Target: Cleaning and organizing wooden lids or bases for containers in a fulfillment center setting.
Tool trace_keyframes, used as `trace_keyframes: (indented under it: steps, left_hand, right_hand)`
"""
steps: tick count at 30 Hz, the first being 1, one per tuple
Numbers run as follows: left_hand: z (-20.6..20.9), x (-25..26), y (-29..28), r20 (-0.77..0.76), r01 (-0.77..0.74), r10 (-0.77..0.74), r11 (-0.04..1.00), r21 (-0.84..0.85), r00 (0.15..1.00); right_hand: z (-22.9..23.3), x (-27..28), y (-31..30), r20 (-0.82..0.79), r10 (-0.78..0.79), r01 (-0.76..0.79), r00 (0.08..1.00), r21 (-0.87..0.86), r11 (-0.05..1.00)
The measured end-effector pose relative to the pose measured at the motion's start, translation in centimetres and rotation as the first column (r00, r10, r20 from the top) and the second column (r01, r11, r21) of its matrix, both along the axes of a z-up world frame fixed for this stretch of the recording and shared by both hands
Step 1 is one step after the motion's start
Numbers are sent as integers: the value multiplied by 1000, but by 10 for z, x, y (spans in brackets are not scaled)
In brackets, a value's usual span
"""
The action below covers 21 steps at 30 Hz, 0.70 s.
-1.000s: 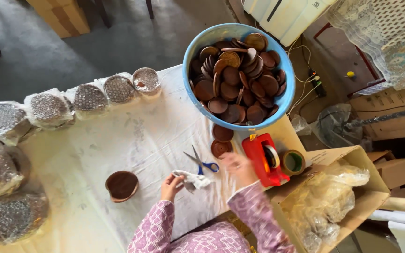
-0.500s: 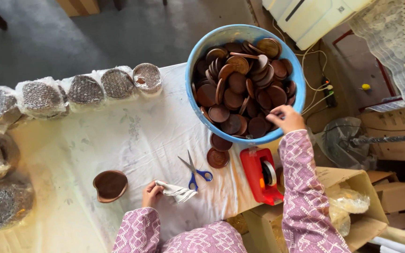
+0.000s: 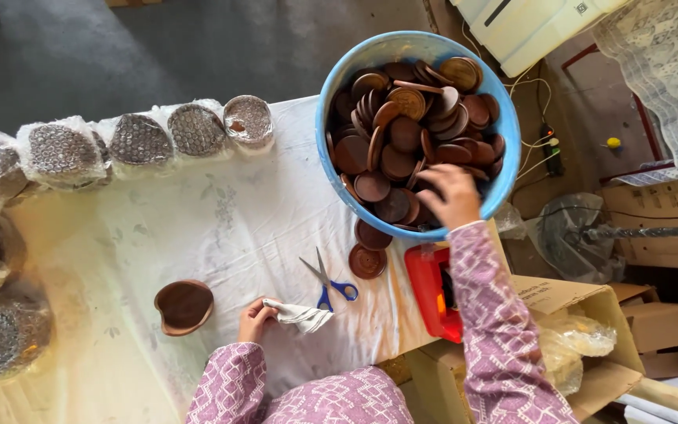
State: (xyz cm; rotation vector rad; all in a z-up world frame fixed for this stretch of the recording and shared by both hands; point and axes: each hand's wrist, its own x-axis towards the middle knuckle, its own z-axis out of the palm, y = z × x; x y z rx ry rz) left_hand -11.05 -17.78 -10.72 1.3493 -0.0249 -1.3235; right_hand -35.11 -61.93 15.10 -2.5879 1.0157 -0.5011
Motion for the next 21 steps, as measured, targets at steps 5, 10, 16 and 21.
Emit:
trace_keyframes:
  steps: [5,10,16,21]
  left_hand:
    - [1,1,2,2,4,-4,1000,-12,1000]
    - [2,0,1,-20,18,-18,1000,-21,1000]
    - [3,-2,1,-30,8,-9,999,-49,1000]
    - [6,-2,0,-61,-21,16,997,-71,998]
  right_hand:
    - [13,54,38,-227,227,-239,947,-26,971]
    - [13,23,9,-480,224,-364,848,-220,905]
    - [31,5,-22,-387,-6,-67,922,-175,982]
    - [49,80,-15,-163,113,-128,980,-89,988]
